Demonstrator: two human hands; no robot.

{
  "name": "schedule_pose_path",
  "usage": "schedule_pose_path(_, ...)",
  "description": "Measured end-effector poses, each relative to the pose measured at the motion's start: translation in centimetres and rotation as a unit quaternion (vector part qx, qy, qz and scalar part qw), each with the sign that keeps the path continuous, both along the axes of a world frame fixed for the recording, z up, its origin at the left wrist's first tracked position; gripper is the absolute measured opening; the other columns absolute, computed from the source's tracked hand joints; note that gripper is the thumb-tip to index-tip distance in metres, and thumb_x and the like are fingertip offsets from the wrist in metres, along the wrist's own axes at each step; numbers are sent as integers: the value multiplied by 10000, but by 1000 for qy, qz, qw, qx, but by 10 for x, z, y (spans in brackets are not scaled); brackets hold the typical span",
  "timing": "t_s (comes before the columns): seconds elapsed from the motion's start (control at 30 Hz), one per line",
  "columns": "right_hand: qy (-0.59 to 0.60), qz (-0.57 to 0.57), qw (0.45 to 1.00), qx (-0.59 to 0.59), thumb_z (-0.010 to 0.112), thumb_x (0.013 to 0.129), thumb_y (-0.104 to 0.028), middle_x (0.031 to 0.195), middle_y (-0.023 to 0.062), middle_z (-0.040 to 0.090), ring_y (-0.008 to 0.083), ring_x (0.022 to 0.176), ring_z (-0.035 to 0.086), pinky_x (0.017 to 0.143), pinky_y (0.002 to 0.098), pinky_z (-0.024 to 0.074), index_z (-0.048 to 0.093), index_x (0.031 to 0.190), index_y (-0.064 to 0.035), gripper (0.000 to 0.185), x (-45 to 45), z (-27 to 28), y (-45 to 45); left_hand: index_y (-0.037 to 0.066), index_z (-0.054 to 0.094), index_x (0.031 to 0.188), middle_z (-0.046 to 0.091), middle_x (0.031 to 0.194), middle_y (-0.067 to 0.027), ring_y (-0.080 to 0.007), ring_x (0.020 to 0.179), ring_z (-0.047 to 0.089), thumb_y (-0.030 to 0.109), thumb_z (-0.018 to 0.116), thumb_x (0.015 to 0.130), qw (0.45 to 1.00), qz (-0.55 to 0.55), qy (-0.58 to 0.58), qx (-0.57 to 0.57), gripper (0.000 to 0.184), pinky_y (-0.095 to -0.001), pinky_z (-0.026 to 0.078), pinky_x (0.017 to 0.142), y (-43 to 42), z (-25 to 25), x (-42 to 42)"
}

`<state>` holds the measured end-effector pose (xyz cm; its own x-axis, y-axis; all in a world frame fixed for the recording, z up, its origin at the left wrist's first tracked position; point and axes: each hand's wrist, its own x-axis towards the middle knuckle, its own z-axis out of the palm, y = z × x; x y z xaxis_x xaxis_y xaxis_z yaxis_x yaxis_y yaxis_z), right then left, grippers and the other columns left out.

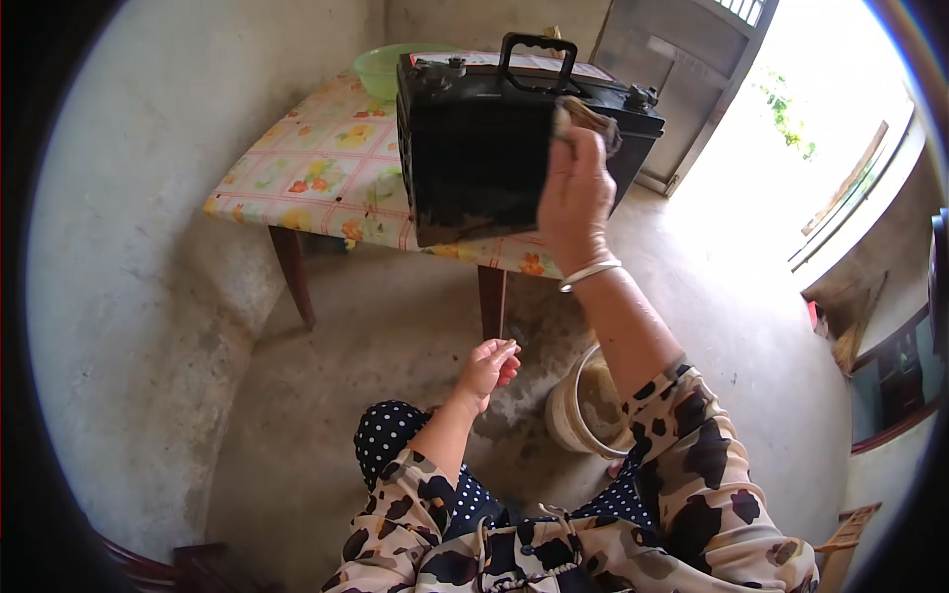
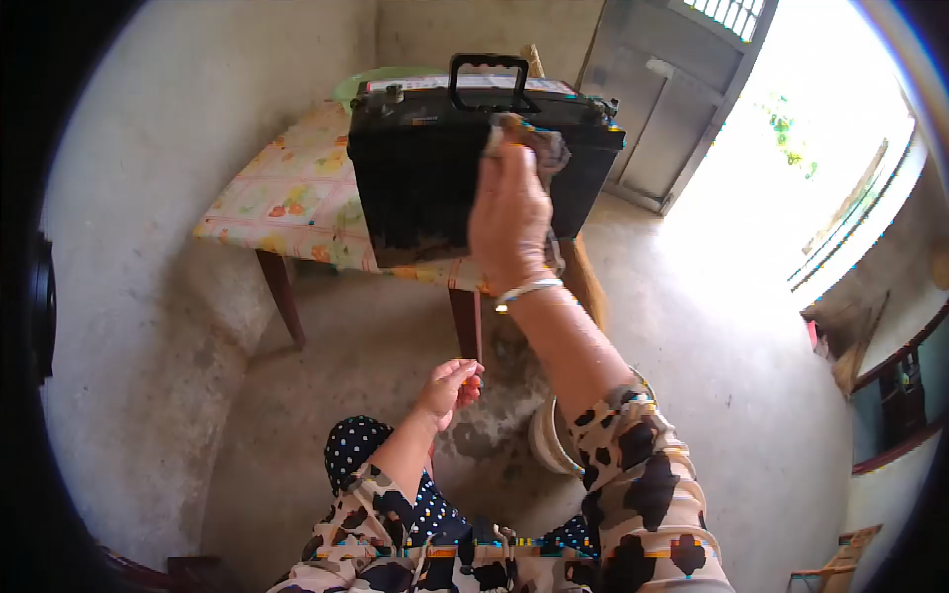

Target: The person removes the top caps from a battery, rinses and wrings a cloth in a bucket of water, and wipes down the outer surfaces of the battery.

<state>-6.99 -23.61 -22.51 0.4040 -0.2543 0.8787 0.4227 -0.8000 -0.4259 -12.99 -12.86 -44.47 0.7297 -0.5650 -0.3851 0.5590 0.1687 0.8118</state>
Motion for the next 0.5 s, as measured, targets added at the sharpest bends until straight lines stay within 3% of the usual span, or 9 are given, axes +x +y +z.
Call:
schedule_pose_path(0.1,-41,24,981,-187,523,777,-23,961,189,539,335,868,541,752,400,436,490,929,-40,156,11,0,29,102,565,872,564,694,12,-56,578,519,272,544,846,1000,4,-27,-4,173,-195,423,528,1,2,-2)
schedule_pose_path(0.13,-94,2,972,-214,545,735,-5,1055,180,533,332,945,529,839,413,409,509,945,-35,215,13,1,38,103,566,875,565,698,13,-53,584,518,263,550,841,1000,0,-24,1,164,-190,420,535,0,3,-2)
schedule_pose_path(0.23,-83,18,960,-267,528,709,-26,1158,170,492,312,1054,478,927,406,362,536,910,-45,203,21,-8,15,101,568,883,570,709,11,-49,588,517,252,564,831,999,-1,-32,23,160,-184,415,540,-2,9,-3)
schedule_pose_path(0.3,-75,31,943,-322,577,677,-52,1029,79,532,268,954,497,820,385,384,573,879,-65,203,21,4,-21,98,570,889,573,715,9,-49,586,516,249,571,826,998,5,-37,42,164,-183,413,538,-1,7,-5)
schedule_pose_path(0.43,-61,0,960,-274,661,605,-65,901,54,517,262,875,490,762,391,356,581,838,-84,247,20,22,-59,89,570,902,571,729,8,-39,591,504,249,597,808,997,-9,-60,38,187,-177,412,543,-6,2,-5)
schedule_pose_path(0.5,-45,-4,960,-277,657,634,-91,888,52,517,263,877,490,759,388,359,588,813,-80,192,21,26,-56,86,569,900,568,731,10,-35,592,498,246,606,802,997,-14,-68,35,191,-176,414,546,-10,0,-5)
